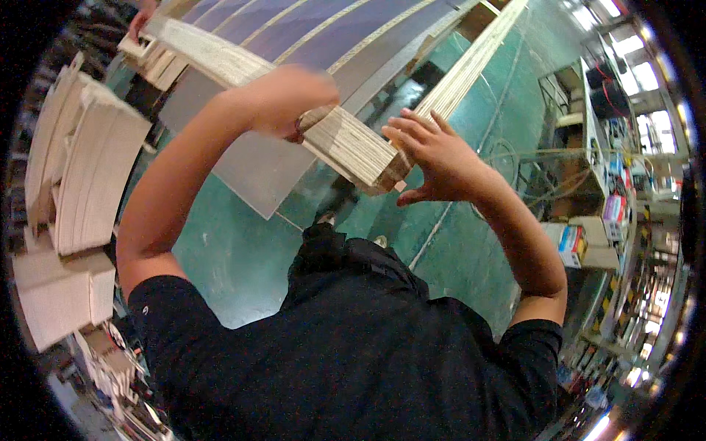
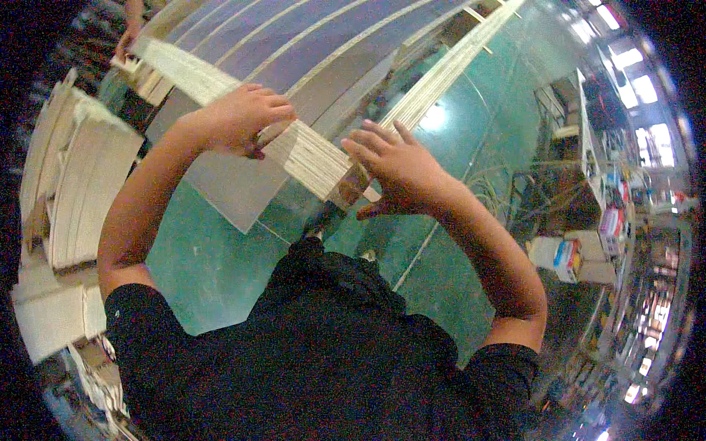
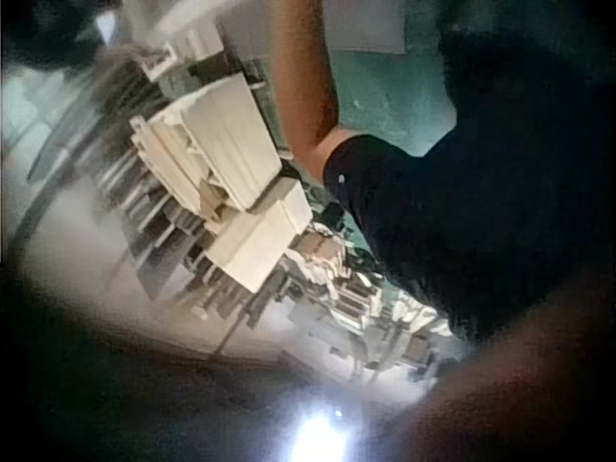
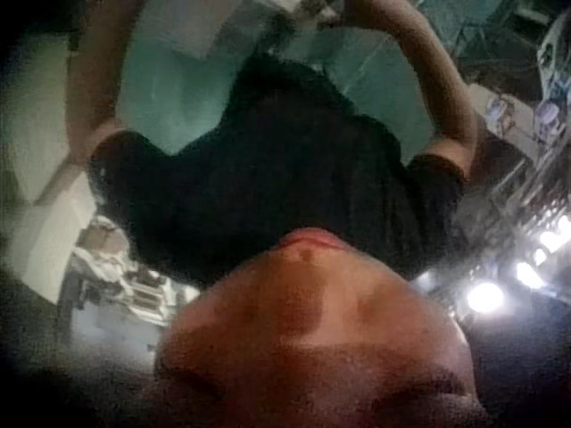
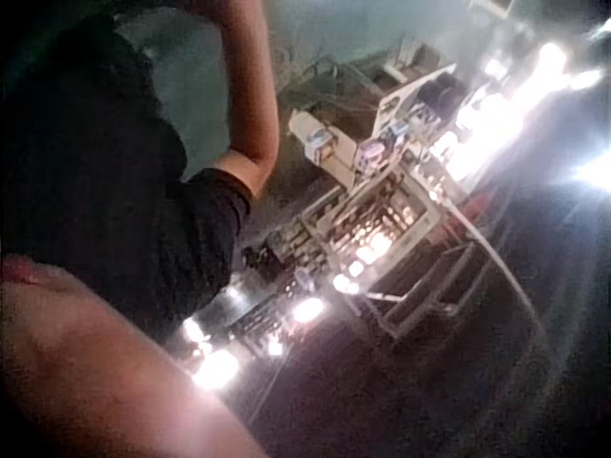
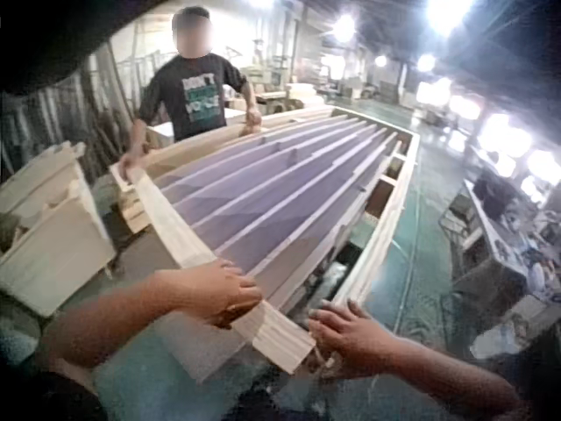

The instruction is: The person uses a pneumatic nail gun to attach wooden slats to a large, curved wooden frame. They repeatedly pick up slats from the floor, position them against the frame, and secure them with nails. The person also handles a long wooden plank, inspecting it before placing it on the frame.

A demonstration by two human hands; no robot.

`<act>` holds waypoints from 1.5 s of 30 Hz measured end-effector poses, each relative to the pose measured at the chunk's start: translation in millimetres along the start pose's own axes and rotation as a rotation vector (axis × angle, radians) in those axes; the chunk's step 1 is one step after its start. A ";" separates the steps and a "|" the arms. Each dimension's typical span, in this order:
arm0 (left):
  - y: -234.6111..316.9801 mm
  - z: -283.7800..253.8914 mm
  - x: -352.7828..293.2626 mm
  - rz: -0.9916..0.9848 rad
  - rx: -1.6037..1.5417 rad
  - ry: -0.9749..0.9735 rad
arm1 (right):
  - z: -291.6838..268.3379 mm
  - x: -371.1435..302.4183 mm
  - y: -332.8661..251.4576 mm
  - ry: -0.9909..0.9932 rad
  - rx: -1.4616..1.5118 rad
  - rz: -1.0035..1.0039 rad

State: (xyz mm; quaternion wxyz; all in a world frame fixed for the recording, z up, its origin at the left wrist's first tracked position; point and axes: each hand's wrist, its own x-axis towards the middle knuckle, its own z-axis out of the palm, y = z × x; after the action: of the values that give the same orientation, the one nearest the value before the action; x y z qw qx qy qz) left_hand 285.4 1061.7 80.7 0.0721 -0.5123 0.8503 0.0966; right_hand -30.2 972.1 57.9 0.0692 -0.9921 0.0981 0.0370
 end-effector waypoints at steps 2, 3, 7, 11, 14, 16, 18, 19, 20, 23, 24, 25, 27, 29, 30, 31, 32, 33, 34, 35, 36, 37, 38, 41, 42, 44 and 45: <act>-15.0 4.5 -8.2 0.059 -0.029 0.002 | 19.0 5.5 -7.3 0.084 0.052 0.033; -18.6 5.8 -12.9 0.067 -0.037 0.015 | 25.6 8.2 -14.4 0.121 0.052 0.046; -29.3 14.2 -14.0 0.095 0.004 0.087 | 58.5 18.1 -25.3 0.405 0.206 0.067; -34.1 10.9 -16.6 0.154 -0.036 0.133 | 60.2 12.4 -26.2 0.414 0.310 0.130; -39.8 9.7 -8.9 0.154 -0.042 0.110 | 55.8 12.4 -28.3 0.472 0.414 0.125; -41.6 23.2 0.1 0.106 -0.007 0.104 | 48.9 11.8 -30.7 0.530 0.390 0.082; -40.2 32.8 3.3 0.106 0.024 0.117 | 43.3 12.7 -27.5 0.554 0.243 0.020; -39.7 33.4 3.9 0.104 0.042 0.123 | 42.6 12.0 -24.2 0.577 0.167 0.050; -38.5 31.2 4.8 0.110 0.025 0.099 | 47.5 12.5 -16.3 0.602 0.166 0.066; -33.0 25.2 6.9 0.147 0.003 0.087 | 69.5 17.3 -8.2 0.727 0.219 0.121; -33.7 31.1 7.1 0.158 0.010 0.130 | 70.3 23.6 -10.6 0.739 0.223 0.115; -34.1 34.4 7.0 0.169 0.016 0.172 | 70.4 29.7 -13.2 0.752 0.228 0.109; -33.2 36.2 4.2 0.193 -0.003 0.154 | 73.6 36.3 -17.1 0.800 0.245 0.098; -32.7 34.8 3.5 0.192 -0.010 0.111 | 70.7 38.1 -17.8 0.809 0.266 0.093; -31.6 32.3 4.9 0.178 -0.004 0.080 | 68.7 38.4 -17.5 0.812 0.273 0.088; -31.1 30.7 5.8 0.164 0.002 0.049 | 69.2 38.2 -18.6 0.799 0.266 0.090; -31.2 31.8 6.0 0.165 -0.013 0.065 | 70.4 37.7 -20.8 0.786 0.260 0.092; -32.0 33.9 7.8 0.171 -0.028 0.081 | 70.6 36.9 -21.7 0.774 0.252 0.099; -32.2 33.9 9.1 0.177 -0.043 0.097 | 70.1 37.3 -21.5 0.785 0.258 0.096; -32.8 30.9 9.2 0.159 -0.049 0.078 | 69.5 38.6 -21.4 0.796 0.264 0.094; -31.1 25.8 13.7 0.158 -0.055 0.057 | 70.4 35.2 -21.0 0.808 0.266 0.109; -26.4 20.7 19.0 0.158 -0.058 0.041 | 68.2 30.2 -19.7 0.810 0.263 0.113; -24.4 25.3 19.0 0.133 -0.017 0.023 | 69.9 29.0 -20.1 0.831 0.268 0.100; -16.5 18.1 23.1 0.123 0.023 0.043 | 76.5 27.8 -17.4 0.912 0.302 0.091; -22.0 29.4 18.0 0.117 0.075 0.053 | 72.0 30.4 -19.3 0.884 0.297 0.066; -8.1 20.1 18.7 0.078 0.050 -0.069 | 79.8 25.7 -26.1 0.811 0.300 0.115; 2.8 7.6 24.7 0.042 0.013 -0.149 | 89.0 25.2 -24.4 0.856 0.284 0.099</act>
State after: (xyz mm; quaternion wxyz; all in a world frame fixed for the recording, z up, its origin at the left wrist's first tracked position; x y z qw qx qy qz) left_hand 271.6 1043.6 68.1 0.1365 -0.4851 0.8538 0.1306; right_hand -6.0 1003.9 -29.1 0.1558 -0.8929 0.1693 -0.3871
